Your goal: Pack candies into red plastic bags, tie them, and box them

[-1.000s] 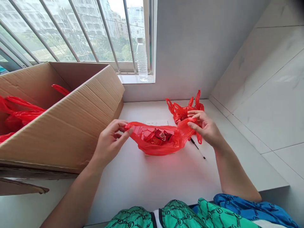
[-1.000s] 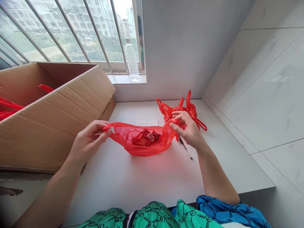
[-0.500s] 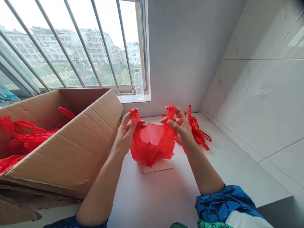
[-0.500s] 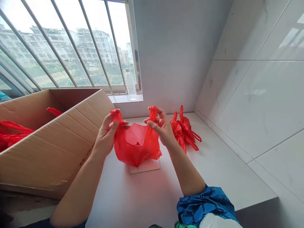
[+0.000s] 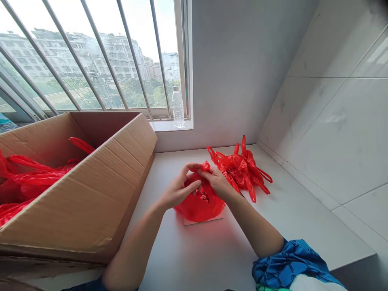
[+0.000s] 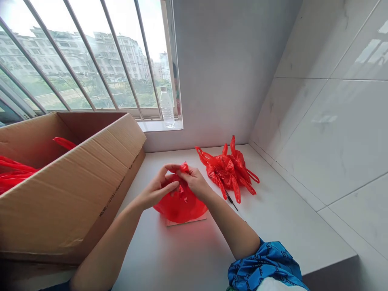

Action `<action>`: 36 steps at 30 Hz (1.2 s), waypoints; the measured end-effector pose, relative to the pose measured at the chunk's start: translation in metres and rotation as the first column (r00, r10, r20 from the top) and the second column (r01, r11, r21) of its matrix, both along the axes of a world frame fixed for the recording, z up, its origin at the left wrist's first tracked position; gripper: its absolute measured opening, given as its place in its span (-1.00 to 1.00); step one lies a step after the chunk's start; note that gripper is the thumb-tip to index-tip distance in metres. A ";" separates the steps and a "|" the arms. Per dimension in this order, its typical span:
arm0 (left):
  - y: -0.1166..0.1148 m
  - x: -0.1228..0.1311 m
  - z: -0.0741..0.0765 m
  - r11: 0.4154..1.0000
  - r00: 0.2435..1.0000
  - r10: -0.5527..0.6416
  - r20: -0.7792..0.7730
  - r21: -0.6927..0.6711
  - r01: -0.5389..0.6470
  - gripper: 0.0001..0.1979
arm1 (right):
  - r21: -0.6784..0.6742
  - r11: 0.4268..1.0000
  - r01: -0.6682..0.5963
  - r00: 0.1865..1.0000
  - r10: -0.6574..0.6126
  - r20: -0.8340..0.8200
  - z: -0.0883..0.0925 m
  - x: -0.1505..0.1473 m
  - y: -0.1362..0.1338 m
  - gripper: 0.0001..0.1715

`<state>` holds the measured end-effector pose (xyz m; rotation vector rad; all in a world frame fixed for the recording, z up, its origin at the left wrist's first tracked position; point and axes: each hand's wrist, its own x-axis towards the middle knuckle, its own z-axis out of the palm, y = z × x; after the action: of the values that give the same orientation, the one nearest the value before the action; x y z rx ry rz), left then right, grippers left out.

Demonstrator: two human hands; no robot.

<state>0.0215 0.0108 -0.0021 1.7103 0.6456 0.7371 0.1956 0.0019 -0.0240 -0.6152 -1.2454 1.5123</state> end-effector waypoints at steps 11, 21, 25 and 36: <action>0.006 -0.007 0.002 0.992 0.997 0.064 -0.039 -0.104 -0.068 -0.55 | 0.318 0.943 0.099 0.926 -0.204 0.317 0.005 0.018 -0.003 -0.74; -0.004 -0.001 0.001 0.984 0.985 0.172 -0.030 0.053 -0.170 -0.70 | 0.863 0.487 0.131 0.604 -0.730 0.320 -0.005 0.016 -0.019 -0.96; 0.007 -0.004 -0.004 0.952 0.949 0.282 0.143 -0.164 -0.258 -0.62 | 0.911 0.393 0.128 0.548 -0.793 0.266 -0.015 0.025 -0.033 -0.95; 0.038 -0.052 -0.075 0.768 0.768 0.639 0.050 -0.105 -0.632 -0.20 | 0.333 0.930 0.153 0.777 -0.321 0.541 -0.074 0.097 -0.097 -0.64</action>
<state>-0.0300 0.0484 -0.0775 1.3610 1.2116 1.2296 0.2927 -0.0947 -0.0976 -1.0665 -1.7337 0.9250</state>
